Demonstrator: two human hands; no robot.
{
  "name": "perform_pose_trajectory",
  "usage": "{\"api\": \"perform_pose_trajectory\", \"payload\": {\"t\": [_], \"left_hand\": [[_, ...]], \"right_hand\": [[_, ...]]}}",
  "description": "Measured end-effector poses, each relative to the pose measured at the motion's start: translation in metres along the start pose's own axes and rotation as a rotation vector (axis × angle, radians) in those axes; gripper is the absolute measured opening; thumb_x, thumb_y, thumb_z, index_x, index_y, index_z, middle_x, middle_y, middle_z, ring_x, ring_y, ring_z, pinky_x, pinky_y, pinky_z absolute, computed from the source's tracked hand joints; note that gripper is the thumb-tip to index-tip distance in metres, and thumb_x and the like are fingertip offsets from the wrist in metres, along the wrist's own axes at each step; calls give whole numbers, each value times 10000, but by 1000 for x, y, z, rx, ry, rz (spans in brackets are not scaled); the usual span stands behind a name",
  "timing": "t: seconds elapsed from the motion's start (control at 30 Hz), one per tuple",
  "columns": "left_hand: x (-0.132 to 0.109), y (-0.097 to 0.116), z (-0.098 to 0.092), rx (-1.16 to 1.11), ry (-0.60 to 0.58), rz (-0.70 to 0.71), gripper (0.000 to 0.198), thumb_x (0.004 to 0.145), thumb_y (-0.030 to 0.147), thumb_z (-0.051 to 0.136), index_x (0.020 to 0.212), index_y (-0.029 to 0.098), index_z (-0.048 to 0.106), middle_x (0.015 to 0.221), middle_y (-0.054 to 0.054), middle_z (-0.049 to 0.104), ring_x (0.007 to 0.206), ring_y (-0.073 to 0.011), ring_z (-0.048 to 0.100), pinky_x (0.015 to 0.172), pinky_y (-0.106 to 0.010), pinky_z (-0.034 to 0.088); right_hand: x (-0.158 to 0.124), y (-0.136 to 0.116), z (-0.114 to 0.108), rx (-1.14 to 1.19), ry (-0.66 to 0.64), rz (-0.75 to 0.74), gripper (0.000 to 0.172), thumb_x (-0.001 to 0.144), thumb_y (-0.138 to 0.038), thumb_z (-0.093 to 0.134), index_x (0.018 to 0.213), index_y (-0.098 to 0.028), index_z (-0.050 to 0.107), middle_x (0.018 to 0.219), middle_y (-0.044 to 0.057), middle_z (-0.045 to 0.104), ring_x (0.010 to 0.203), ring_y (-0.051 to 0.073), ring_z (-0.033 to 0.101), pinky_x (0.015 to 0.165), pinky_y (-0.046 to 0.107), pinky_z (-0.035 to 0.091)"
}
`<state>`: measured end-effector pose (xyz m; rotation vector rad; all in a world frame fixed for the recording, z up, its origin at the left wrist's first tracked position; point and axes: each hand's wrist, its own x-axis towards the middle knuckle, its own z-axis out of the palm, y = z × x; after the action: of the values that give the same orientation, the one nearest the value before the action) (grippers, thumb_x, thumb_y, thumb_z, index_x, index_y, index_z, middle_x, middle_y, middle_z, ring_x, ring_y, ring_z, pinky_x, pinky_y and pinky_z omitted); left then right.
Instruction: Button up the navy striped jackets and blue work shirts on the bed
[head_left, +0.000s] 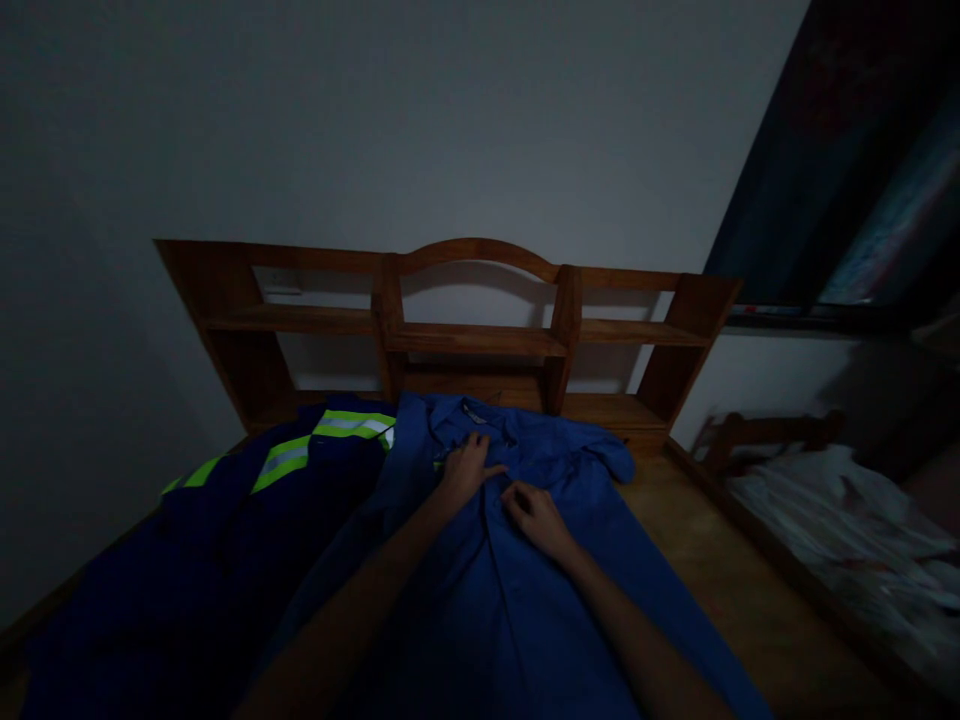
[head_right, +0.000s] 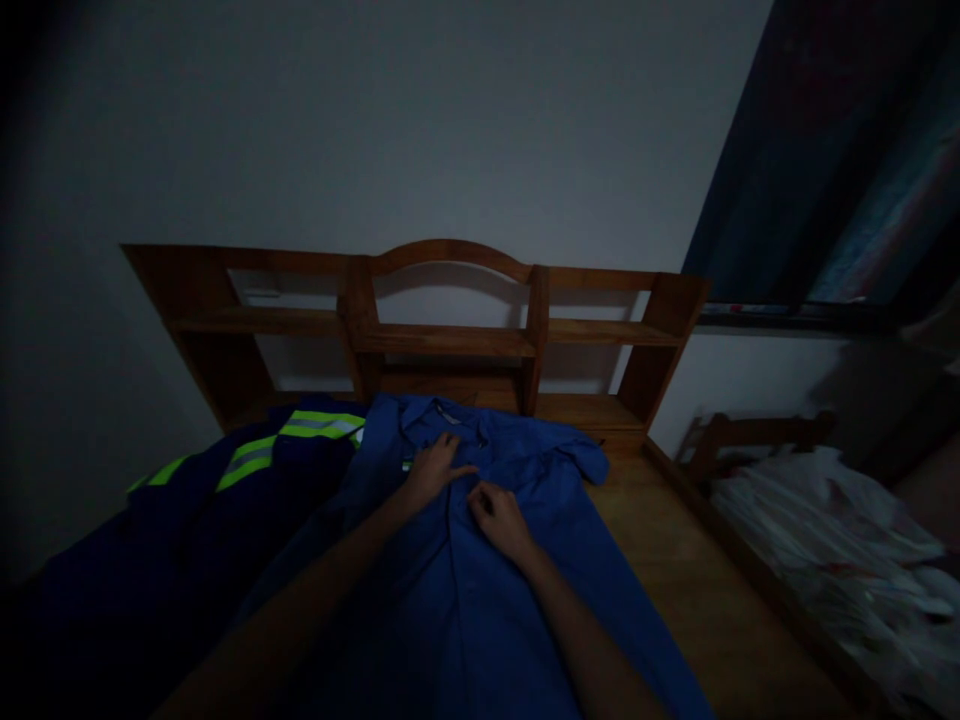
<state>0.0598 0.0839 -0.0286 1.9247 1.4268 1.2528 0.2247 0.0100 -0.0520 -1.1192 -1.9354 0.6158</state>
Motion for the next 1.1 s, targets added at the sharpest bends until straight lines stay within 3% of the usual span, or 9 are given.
{"api": "perform_pose_trajectory", "payload": {"t": [0.1, 0.2, 0.4, 0.53, 0.67, 0.73, 0.83, 0.97, 1.1], "left_hand": [[32, -10, 7, -14, 50, -106, 130, 712, 279, 676, 747, 187, 592, 788, -90, 626, 859, -242, 621, 793, -276, 428], [59, -9, 5, -29, 120, -137, 110, 826, 204, 482, 822, 162, 584, 667, -80, 610, 757, -226, 634, 735, -288, 449], [60, 13, -6, -17, 157, -20, 464, 685, 5, 487, 1126, 144, 528, 1109, -115, 575, 1052, -219, 557, 943, -325, 393], [4, 37, -24, 148, 106, 114, 512, 749, 58, 467, 1250, 166, 453, 1258, -126, 454, 1073, -227, 535, 948, -363, 401], [-99, 66, -45, 227, -103, 190, 217, 852, 209, 438, 1000, 181, 593, 1011, -87, 578, 932, -208, 576, 876, -347, 447], [-153, 76, -49, 184, -206, 190, 221, 885, 253, 407, 937, 205, 616, 950, -70, 605, 922, -195, 578, 864, -327, 454], [-210, 78, -45, 127, -214, 126, 255, 895, 270, 399, 1012, 226, 622, 1033, -75, 610, 997, -199, 563, 920, -340, 434], [-231, 66, -28, 87, -117, 69, 308, 896, 230, 361, 1043, 209, 630, 1068, -92, 596, 1039, -211, 545, 953, -376, 414], [-227, 59, -15, 41, -82, 63, 311, 863, 205, 399, 1082, 202, 620, 1070, -96, 572, 1040, -209, 538, 942, -367, 413]], "right_hand": [[0, 3, -2, 10, 9, 8, 206, 885, -282, 420, 788, -192, 577, 738, 7, 611, 648, 133, 550, 592, 224, 374], [1, 5, -5, -1, 11, 9, 211, 888, -284, 412, 793, -197, 578, 725, 7, 611, 642, 138, 558, 582, 228, 374], [0, 11, -9, -43, 80, -14, 201, 883, -269, 411, 825, -198, 591, 780, 18, 632, 691, 151, 578, 631, 239, 401], [-1, 8, -15, -68, 124, -23, 213, 880, -250, 394, 848, -185, 594, 823, 31, 635, 755, 158, 587, 695, 244, 422], [-7, -16, -37, -114, 143, -37, 218, 878, -253, 390, 894, -183, 596, 883, 43, 635, 817, 165, 589, 743, 254, 430], [-19, -35, -50, -144, 114, -60, 217, 872, -248, 397, 919, -190, 600, 913, 41, 636, 847, 165, 589, 771, 259, 427], [-51, -64, -58, -193, -3, -78, 209, 841, -204, 418, 891, -204, 621, 902, 31, 641, 843, 159, 593, 786, 252, 419], [-106, -80, -40, -270, -71, -4, 221, 774, -124, 453, 847, -208, 644, 886, 37, 640, 824, 158, 601, 778, 236, 415], [-138, -79, -17, -282, 13, 81, 286, 790, -98, 420, 895, -213, 659, 936, 49, 622, 837, 158, 604, 783, 239, 424]]}}
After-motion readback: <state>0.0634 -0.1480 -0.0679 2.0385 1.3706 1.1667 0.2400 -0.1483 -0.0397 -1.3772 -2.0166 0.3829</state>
